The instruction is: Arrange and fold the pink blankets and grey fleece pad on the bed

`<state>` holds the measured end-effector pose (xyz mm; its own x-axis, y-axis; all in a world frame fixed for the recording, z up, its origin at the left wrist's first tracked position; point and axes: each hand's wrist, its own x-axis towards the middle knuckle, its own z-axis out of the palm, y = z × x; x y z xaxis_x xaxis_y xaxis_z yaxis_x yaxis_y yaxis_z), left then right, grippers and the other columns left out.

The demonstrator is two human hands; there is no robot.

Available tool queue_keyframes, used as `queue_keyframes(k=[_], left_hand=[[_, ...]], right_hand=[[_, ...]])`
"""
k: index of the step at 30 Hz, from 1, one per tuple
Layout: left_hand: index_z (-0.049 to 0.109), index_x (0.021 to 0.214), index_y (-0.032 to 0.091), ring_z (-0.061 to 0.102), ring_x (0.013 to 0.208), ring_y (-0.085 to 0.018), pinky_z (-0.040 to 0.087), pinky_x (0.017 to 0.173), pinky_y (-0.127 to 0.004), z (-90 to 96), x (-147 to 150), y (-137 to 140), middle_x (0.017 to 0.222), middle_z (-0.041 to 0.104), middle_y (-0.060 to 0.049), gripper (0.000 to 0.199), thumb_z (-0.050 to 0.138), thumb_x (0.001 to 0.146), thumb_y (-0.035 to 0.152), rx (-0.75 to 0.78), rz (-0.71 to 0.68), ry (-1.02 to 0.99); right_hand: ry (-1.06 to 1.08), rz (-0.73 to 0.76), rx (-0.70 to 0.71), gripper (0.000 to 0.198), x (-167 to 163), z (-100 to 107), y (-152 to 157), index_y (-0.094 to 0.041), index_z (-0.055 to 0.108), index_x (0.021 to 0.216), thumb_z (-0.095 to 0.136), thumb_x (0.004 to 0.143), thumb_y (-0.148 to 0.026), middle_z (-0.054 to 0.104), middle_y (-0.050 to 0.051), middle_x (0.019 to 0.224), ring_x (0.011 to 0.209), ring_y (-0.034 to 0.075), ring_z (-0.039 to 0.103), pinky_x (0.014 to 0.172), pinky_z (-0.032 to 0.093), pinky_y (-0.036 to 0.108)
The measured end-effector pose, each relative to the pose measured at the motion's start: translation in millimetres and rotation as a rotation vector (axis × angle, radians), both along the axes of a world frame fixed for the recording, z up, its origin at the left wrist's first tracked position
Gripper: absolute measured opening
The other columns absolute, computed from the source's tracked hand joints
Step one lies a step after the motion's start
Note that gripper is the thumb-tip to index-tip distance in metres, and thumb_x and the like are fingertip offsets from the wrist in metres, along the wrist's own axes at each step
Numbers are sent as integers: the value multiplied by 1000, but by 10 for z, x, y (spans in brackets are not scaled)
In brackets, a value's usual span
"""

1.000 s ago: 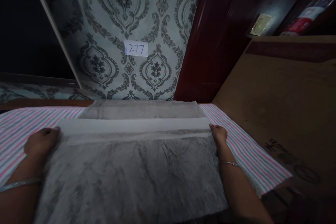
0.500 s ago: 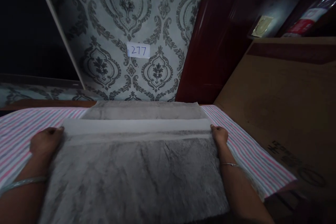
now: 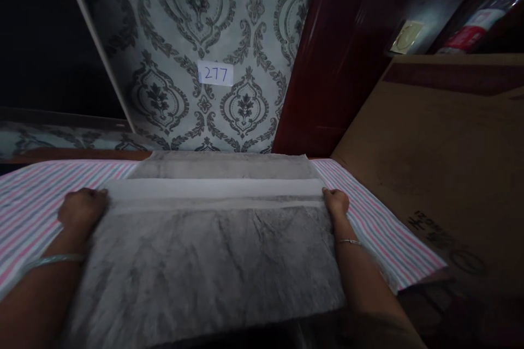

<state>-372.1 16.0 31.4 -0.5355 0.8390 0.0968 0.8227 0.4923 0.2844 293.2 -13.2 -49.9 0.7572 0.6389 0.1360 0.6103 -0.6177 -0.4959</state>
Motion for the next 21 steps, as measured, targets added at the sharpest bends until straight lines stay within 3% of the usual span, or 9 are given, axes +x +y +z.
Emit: queue_keyframes(k=[2, 4, 6, 8, 10, 13, 16, 18, 21], left_hand=[[65, 123, 1, 65, 94, -31, 51, 68, -34, 113, 53, -60, 112, 68, -23, 65, 39, 87, 48, -157, 29, 11], [60, 131, 0, 64, 103, -32, 52, 75, -34, 236, 108, -142, 125, 64, -25, 65, 38, 90, 45, -215, -1, -4], [54, 137, -1, 58, 119, -39, 52, 86, -41, 330, 187, -228, 139, 53, -29, 68, 39, 91, 47, -181, -50, 17], [51, 139, -4, 46, 131, -47, 47, 98, -53, 371, 336, -293, 146, 44, -33, 68, 36, 93, 45, -72, -176, 80], [55, 132, -5, 45, 133, -43, 41, 106, -54, 344, 583, -318, 142, 49, -30, 62, 33, 95, 38, 17, -415, 112], [66, 122, 8, 57, 123, -25, 42, 109, -34, 198, 1080, -306, 130, 66, -15, 47, 38, 93, 32, 6, -786, 62], [70, 117, 17, 60, 119, -24, 43, 109, -36, 27, 1515, -329, 123, 71, -10, 43, 40, 94, 37, 17, -1145, 88], [70, 118, 18, 62, 118, -27, 45, 106, -41, -47, 1675, -384, 122, 71, -12, 44, 38, 95, 38, 7, -1215, 146], [68, 124, 16, 62, 120, -28, 46, 106, -43, -98, 1719, -487, 127, 70, -14, 45, 40, 94, 36, -40, -1143, 193]], right_hand=[[7, 24, -7, 42, 15, 44, -13, -10, 79, 96, 54, 90, -42, 76, 19, 94, 90, 29, 70, 70, 46, 30], [18, 49, -16, 38, 41, 109, -42, -9, 79, 95, 56, 88, -38, 76, 18, 91, 89, 28, 70, 71, 47, 30], [15, 58, -11, 36, 37, 189, -84, -7, 78, 105, 58, 86, -31, 75, 19, 101, 96, 29, 69, 77, 48, 31], [-41, 93, 49, 41, -56, 271, -126, -11, 73, 121, 58, 85, -26, 69, 20, 123, 113, 31, 63, 89, 48, 36], [-126, 274, 169, 44, -287, 344, -153, -16, 70, 126, 55, 85, -21, 61, 16, 137, 126, 31, 55, 102, 44, 42], [-177, 789, 302, 41, -872, 412, -163, -18, 72, 122, 50, 87, -16, 64, 12, 134, 128, 27, 53, 113, 38, 44], [-171, 1154, 219, 43, -1525, 436, -190, -20, 68, 130, 49, 91, -16, 61, 10, 140, 130, 23, 52, 115, 37, 42], [-206, 1239, 105, 45, -1852, 448, -247, -21, 65, 135, 50, 93, -17, 57, 10, 147, 133, 24, 50, 115, 37, 43], [-293, 1244, -4, 45, -2117, 491, -397, -23, 60, 140, 52, 96, -19, 49, 11, 154, 139, 27, 43, 116, 34, 48]])
